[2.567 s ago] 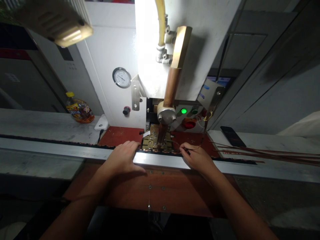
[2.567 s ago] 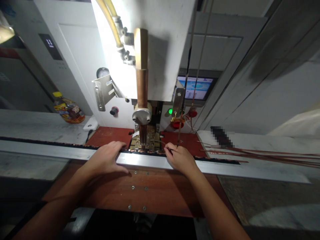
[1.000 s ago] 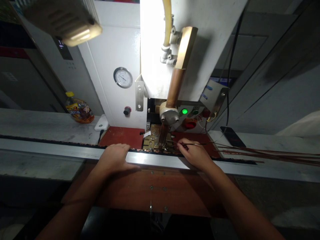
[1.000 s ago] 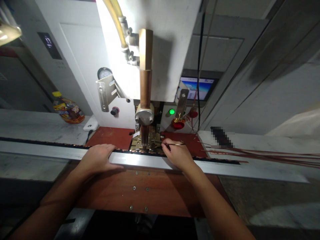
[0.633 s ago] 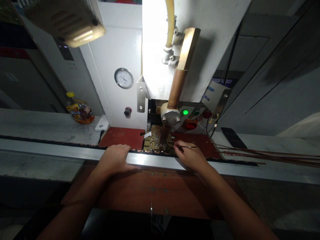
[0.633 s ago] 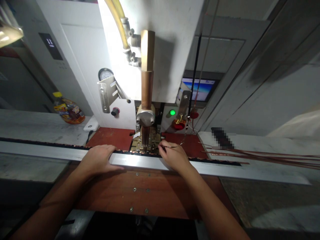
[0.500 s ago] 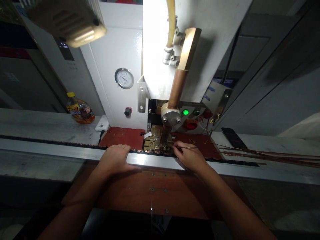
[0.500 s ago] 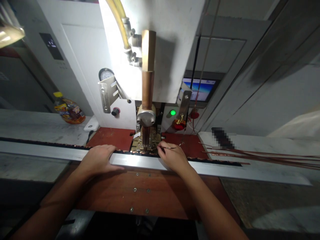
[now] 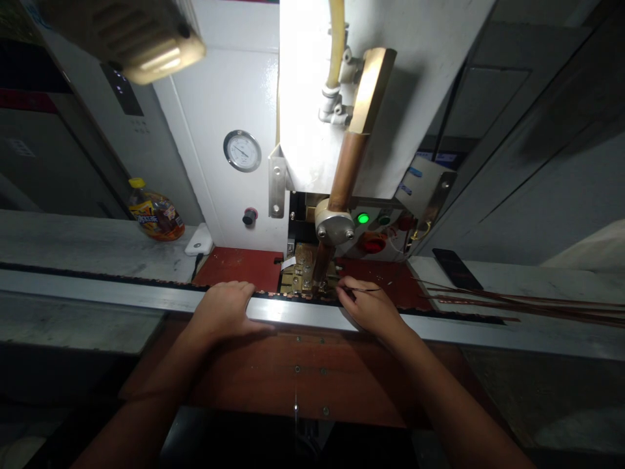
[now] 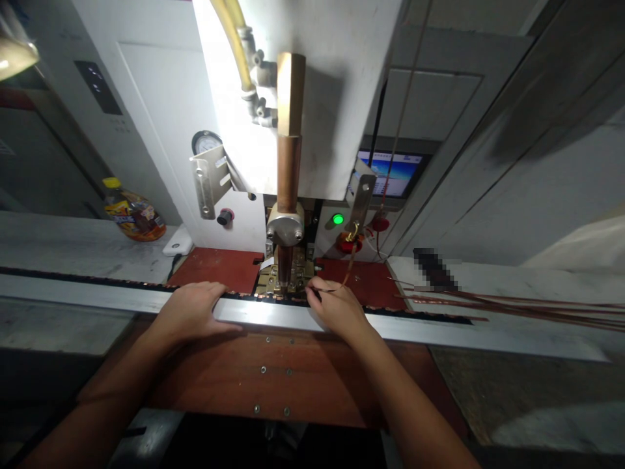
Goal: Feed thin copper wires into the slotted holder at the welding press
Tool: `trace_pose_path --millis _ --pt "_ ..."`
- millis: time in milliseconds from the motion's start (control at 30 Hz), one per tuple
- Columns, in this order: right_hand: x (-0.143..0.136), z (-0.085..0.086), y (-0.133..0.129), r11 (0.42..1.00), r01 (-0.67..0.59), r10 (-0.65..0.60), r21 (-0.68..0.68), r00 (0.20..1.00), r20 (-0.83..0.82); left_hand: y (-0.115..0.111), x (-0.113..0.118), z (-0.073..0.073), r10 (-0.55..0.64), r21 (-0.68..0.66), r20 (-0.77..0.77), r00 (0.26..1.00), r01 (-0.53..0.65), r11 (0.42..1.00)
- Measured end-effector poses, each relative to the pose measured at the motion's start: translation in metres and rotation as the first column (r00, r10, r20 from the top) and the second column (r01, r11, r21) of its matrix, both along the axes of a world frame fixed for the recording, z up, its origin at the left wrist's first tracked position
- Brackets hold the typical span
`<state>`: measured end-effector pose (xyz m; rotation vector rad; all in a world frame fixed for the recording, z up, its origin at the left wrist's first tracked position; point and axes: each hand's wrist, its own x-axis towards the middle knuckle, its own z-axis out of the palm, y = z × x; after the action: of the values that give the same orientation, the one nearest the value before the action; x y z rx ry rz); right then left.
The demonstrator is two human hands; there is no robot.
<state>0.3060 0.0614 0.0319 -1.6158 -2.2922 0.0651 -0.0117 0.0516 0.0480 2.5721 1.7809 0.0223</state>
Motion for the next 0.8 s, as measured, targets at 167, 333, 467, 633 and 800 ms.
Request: trace_pose_path --millis 167,333,467,633,800 --pt "-0.0006 0.0008 -0.0007 1.000 0.018 -0.018 -0.019 1.000 0.009 0.0005 0.0004 -0.0002 0.003 -0.005 -0.009 1.000 -0.003 1.000" --pt "0.0005 -0.0015 0.0004 1.000 -0.013 0.012 -0.015 1.000 -0.016 0.0008 0.0009 0.0006 -0.006 0.007 -0.018 1.000 0.006 1.000" --pt "0.0012 -0.0033 0.0008 1.000 -0.022 0.022 -0.004 1.000 -0.022 -0.0005 0.0004 0.0012 -0.006 0.013 -0.017 1.000 0.006 1.000" --pt "0.0009 -0.0024 -0.0002 1.000 -0.002 0.002 -0.006 1.000 -0.005 -0.0008 -0.0001 0.0005 -0.009 0.023 -0.028 1.000 0.010 1.000" --pt "0.0009 -0.0017 0.0002 1.000 -0.010 0.010 -0.023 1.000 -0.011 -0.0001 -0.0004 0.0000 -0.011 0.021 -0.026 1.000 0.012 1.000"
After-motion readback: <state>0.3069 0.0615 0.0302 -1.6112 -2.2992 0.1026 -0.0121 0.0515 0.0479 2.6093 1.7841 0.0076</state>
